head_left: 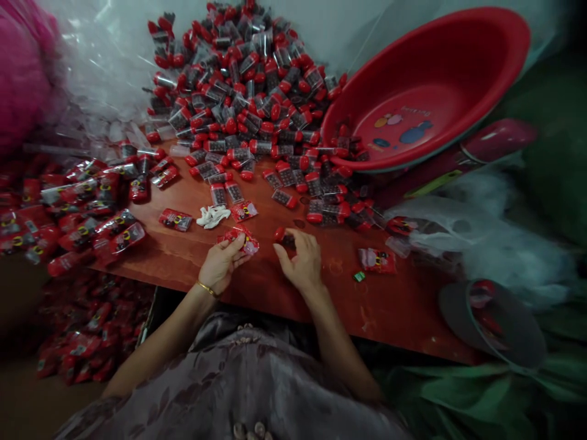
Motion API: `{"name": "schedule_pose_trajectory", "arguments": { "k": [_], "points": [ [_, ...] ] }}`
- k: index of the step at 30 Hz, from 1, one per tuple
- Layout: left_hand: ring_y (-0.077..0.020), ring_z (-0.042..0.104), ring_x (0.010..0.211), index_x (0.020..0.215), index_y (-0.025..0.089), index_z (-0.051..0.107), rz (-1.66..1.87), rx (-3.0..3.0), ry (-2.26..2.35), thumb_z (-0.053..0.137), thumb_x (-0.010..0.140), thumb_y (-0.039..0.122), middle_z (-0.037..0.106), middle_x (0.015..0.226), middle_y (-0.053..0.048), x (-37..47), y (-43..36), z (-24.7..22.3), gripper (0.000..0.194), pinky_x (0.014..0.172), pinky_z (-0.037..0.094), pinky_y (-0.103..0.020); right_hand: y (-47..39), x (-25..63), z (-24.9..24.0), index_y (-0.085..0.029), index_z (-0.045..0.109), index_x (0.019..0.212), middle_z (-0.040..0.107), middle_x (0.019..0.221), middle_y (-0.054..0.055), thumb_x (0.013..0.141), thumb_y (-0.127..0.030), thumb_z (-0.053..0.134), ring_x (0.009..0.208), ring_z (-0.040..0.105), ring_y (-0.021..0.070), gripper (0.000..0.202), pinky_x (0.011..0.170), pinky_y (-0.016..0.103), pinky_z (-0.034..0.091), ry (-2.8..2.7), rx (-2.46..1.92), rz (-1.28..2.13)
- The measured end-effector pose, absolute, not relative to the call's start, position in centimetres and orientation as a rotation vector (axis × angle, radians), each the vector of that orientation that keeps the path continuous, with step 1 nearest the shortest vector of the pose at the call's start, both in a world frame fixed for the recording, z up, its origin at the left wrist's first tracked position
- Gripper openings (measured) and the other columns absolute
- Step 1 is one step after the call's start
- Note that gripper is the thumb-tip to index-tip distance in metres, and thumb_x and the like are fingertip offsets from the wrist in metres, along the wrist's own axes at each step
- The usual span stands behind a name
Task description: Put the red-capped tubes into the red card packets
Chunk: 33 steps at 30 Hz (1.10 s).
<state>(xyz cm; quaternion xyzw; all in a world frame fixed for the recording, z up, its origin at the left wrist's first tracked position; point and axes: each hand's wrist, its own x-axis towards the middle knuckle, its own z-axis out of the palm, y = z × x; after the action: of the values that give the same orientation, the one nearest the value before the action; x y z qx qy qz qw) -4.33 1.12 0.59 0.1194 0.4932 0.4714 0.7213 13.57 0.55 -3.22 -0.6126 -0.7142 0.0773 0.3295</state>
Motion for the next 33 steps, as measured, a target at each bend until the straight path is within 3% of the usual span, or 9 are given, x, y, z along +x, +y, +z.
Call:
{"name": "schedule_pose_trajectory", "arguments": {
  "k": [2,6,11,15,24,33],
  "points": [
    [-0.0131,0.065,0.063,0.072,0.014,0.064,1.042,0.259,1.091,0.085,0.049,0.036,0.070,0.070,-0.004,-4.4,1.2,0.6,0.038,0.067,0.051,-0.026,1.2,15.2,-3.9,-0.012,0.051,0.124,0.059,0.120,0.017,0.081,-0.041,0.056,0.105,0.050,0.0307,0.052,0.089,0.046,0.039,-1.988,-1.746,0.080],
    [-0.0129,0.065,0.063,0.070,0.014,0.064,1.043,0.262,1.111,0.085,0.047,0.038,0.070,0.070,-0.003,-4.2,1.0,0.2,0.039,0.066,0.051,-0.026,1.6,17.0,-5.4,-0.013,0.056,0.118,0.061,0.117,0.016,0.087,-0.033,0.047,0.100,0.053,0.0286,0.038,0.085,0.044,0.042,-2.141,-1.757,0.067],
    [-0.0129,0.064,0.062,0.070,0.013,0.063,1.018,0.292,1.158,0.085,0.045,0.041,0.070,0.070,-0.004,-4.0,1.0,-0.2,0.043,0.064,0.051,-0.026,-0.5,17.0,-4.9,-0.015,0.061,0.106,0.070,0.085,0.011,0.092,-0.034,0.035,0.070,0.062,0.0200,0.035,0.069,0.034,0.049,-1.837,-1.613,0.353],
    [-0.0126,0.064,0.061,0.067,0.013,0.062,0.991,0.314,1.182,0.086,0.041,0.042,0.070,0.072,-0.005,-3.7,0.9,-0.2,0.046,0.064,0.051,-0.026,-3.3,16.2,-2.6,-0.017,0.060,0.104,0.062,0.056,-0.001,0.093,-0.034,0.035,0.041,0.053,0.0123,0.032,0.048,0.025,0.045,-1.665,-1.485,0.791],
    [-0.0129,0.060,0.053,0.063,0.012,0.069,0.966,0.532,1.169,0.085,0.037,0.044,0.069,0.064,-0.005,-2.8,0.5,0.5,0.044,0.055,0.051,-0.026,-3.9,15.0,0.1,-0.020,0.066,0.090,0.069,0.073,0.003,0.088,-0.026,0.042,0.061,0.061,0.0131,0.025,0.058,0.023,0.046,-1.944,-1.356,0.717],
    [-0.0128,0.060,0.058,0.072,0.014,0.074,0.994,0.674,1.106,0.082,0.046,0.044,0.071,0.068,-0.003,-2.9,0.8,-0.2,0.040,0.060,0.050,-0.025,-4.3,14.2,-0.8,-0.018,0.067,0.089,0.063,0.061,0.000,0.089,-0.031,0.040,0.056,0.058,0.0132,0.030,0.051,0.022,0.043,-1.768,-1.369,0.929]
  ]
}}
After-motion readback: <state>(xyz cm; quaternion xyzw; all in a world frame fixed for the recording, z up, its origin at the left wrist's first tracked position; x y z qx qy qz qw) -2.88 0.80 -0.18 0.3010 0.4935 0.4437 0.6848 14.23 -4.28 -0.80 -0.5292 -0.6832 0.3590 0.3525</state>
